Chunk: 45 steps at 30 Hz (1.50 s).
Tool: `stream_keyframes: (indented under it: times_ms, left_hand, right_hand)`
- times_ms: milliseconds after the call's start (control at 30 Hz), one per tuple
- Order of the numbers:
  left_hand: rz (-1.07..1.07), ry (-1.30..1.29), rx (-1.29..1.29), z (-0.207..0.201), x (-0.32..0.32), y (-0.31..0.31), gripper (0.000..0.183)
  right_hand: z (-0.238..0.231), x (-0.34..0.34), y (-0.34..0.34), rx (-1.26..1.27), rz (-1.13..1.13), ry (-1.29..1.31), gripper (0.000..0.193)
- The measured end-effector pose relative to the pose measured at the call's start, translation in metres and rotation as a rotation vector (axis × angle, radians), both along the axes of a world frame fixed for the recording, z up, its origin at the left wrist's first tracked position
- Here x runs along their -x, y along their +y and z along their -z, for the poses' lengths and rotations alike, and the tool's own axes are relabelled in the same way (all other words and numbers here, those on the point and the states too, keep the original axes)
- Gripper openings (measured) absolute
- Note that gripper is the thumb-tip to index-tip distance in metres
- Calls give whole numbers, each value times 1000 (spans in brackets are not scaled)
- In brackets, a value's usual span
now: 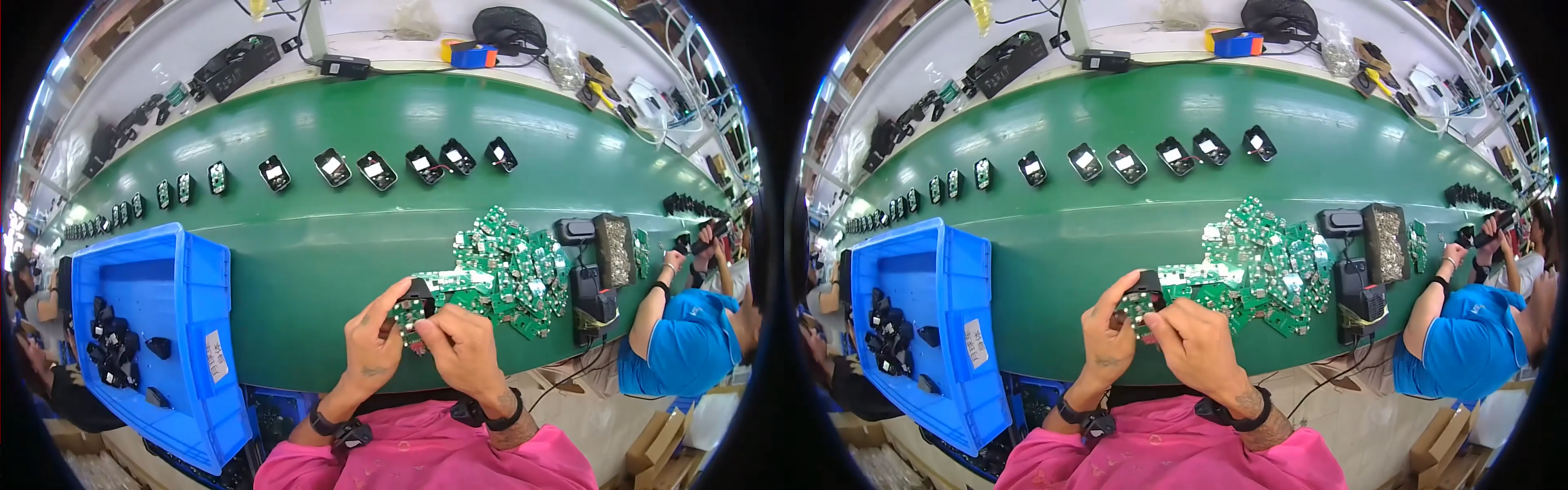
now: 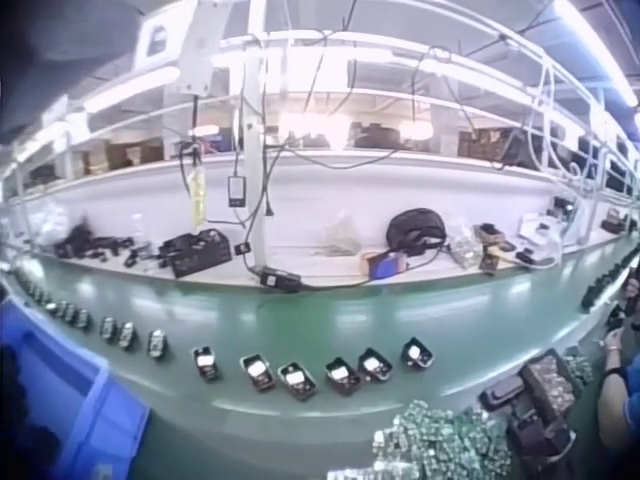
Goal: The person picks up a circuit board and a black plastic housing, fits the board into the housing, and places the assembled unit onto the green conveyor belt.
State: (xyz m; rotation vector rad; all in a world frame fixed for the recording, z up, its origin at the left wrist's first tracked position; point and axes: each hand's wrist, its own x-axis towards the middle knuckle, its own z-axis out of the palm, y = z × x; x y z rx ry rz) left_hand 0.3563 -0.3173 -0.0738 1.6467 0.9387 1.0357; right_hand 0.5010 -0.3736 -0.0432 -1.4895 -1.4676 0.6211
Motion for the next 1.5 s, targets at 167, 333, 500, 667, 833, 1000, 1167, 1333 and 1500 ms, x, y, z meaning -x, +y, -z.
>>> stream_keyframes:
  times_ms: [167,333,500,667,833,1000,1167,1333,1500]
  left_hand:
    - [-21,-73,47,-1,3,0,54]
    - [112,-349,334,-8,9,3,48]
    - [85,-260,462,-5,10,6,39]
    - [113,-229,434,-4,9,8,39]
    - [121,-289,474,-3,8,10,40]
    - [217,-280,609,-8,9,15,42]
    - [165,-153,461,-3,6,14,40]
    - [79,-74,316,-3,1,13,37]
    - [30,-65,197,-9,-5,14,35]
  right_hand:
    - [5,9,7,-53,119,-41,19]
    - [12,10,8,-59,183,-58,21]
    - [22,12,11,-86,182,-212,27]
    - [17,13,8,-44,212,-146,12]
    - [10,11,12,166,127,308,31]
    - [17,9,13,14,64,38,38]
    - [27,8,15,-26,98,-27,38]
    - [18,12,19,232,71,205,38]
    - [30,22,24,121,138,394,40]
